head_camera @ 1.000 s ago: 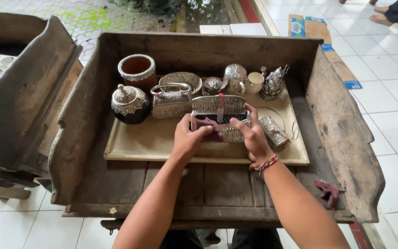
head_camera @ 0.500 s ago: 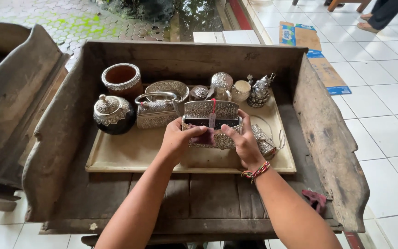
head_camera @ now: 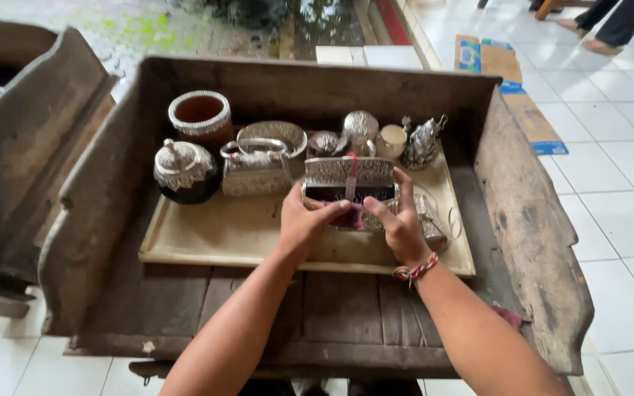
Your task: Polishing an intricate silver clutch bag using a cloth at a handicraft workshop.
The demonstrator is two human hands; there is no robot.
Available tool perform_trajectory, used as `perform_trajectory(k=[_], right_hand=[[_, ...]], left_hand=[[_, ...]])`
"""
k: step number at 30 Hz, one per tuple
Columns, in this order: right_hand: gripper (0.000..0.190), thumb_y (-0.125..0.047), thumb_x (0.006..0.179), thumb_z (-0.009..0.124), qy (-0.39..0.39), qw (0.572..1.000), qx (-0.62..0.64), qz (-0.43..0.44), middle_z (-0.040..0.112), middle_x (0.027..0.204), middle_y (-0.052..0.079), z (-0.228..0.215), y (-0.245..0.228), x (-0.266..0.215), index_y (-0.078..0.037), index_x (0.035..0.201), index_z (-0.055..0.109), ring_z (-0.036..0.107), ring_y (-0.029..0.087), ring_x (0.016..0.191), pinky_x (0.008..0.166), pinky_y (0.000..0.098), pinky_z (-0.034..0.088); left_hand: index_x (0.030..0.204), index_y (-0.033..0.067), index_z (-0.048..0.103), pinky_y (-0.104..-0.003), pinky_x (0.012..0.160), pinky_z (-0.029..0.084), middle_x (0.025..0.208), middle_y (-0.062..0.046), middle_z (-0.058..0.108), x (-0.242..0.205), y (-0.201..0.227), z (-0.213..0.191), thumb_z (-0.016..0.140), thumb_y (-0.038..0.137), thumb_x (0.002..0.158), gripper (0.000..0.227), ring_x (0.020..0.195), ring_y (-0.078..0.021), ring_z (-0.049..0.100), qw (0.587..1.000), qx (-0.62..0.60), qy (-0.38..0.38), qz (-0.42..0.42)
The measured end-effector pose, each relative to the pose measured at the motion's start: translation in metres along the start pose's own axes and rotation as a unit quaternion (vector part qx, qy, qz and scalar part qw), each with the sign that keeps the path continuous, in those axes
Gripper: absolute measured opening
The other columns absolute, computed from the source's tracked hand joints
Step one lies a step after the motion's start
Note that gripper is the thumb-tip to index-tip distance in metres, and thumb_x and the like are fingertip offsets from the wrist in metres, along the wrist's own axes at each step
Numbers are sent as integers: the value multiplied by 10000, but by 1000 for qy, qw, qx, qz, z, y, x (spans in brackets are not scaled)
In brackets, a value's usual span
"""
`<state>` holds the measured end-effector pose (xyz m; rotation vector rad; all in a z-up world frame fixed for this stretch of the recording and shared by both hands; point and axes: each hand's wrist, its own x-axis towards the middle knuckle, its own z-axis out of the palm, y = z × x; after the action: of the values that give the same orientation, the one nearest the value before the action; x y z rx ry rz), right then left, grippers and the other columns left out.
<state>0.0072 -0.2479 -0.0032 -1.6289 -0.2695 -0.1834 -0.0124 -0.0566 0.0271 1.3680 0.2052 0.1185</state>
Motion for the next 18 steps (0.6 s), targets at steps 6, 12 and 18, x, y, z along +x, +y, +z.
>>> perform_trajectory(k=[6,12,18], right_hand=[[783,-179,870,790,-50,997,39,-37,433,1493,193,8,10,-8,-115,1490,317,330,306,1465,1244,506,179],[830,-270,861,812,-25,999,23,39,366,1503,256,21,-13,-12,-126,1490,289,302,375,1455,1237,527,132],[981,-346,792,866,-11,990,-92,108,415,1504,346,20,-27,-4,-239,1575,285,381,458,1450,1211,567,219]], left_hand=[[1036,18,632,-398,684,603,784,-170,716,-4,1,-23,994,200,582,609,770,-206,693,997,50,-51,23],[1021,39,619,-330,719,578,825,-138,736,0,-2,-22,978,150,580,580,769,-199,675,997,44,-61,9],[990,22,599,-376,743,570,801,-159,708,-3,12,-21,1001,347,554,676,768,-245,704,988,151,-32,-13]])
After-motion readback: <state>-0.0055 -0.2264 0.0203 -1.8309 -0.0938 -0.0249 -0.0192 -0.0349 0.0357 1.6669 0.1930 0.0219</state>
